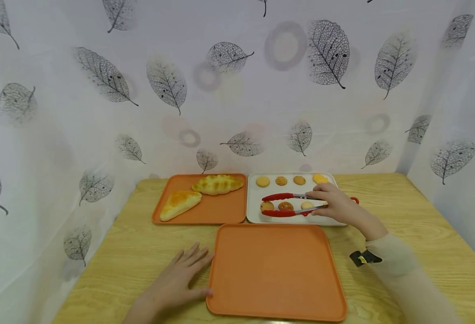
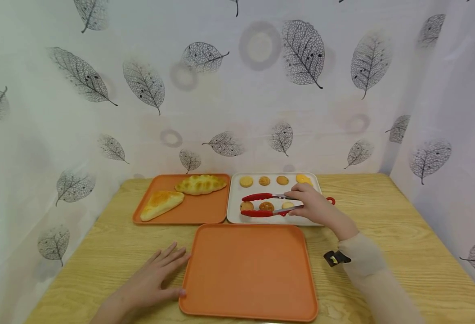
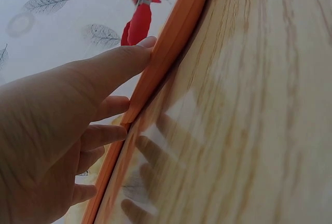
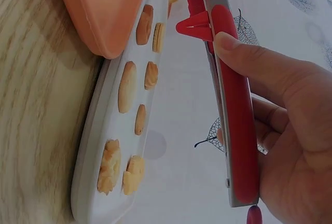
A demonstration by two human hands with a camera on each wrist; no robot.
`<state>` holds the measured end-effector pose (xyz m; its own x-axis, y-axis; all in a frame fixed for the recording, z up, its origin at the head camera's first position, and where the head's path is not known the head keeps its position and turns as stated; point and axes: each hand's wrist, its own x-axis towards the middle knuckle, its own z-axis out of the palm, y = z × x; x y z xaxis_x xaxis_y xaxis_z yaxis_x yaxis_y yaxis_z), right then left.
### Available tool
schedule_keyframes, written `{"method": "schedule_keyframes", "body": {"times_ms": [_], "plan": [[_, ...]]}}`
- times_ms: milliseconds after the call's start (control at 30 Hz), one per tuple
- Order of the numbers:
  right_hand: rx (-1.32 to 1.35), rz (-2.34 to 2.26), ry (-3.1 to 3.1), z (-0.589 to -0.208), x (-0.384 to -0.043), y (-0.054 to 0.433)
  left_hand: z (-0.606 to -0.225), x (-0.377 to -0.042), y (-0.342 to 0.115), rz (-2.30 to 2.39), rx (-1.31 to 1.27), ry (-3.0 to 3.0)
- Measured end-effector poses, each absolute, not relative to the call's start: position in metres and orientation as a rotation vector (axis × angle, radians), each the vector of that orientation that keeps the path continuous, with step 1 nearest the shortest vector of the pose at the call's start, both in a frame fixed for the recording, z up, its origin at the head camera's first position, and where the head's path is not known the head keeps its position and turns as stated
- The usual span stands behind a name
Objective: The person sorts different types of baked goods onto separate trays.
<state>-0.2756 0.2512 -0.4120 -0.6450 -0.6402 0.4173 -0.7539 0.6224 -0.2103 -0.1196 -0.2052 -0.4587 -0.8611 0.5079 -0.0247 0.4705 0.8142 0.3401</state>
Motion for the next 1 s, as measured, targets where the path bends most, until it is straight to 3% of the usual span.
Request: {"method": "schedule_keyframes", "body": {"times_ms": [500,1000], "plan": [[1.075,0.588,-2.715,-0.425,-0.295,0.243,-0.461,-0.118,-0.206,0.501,0.742,2.867],[1.047,0.591,-2.75,-0.42,-0.293,0.246,-0.458,-0.118,-0.206,0.519,0.73,2.86]]}}
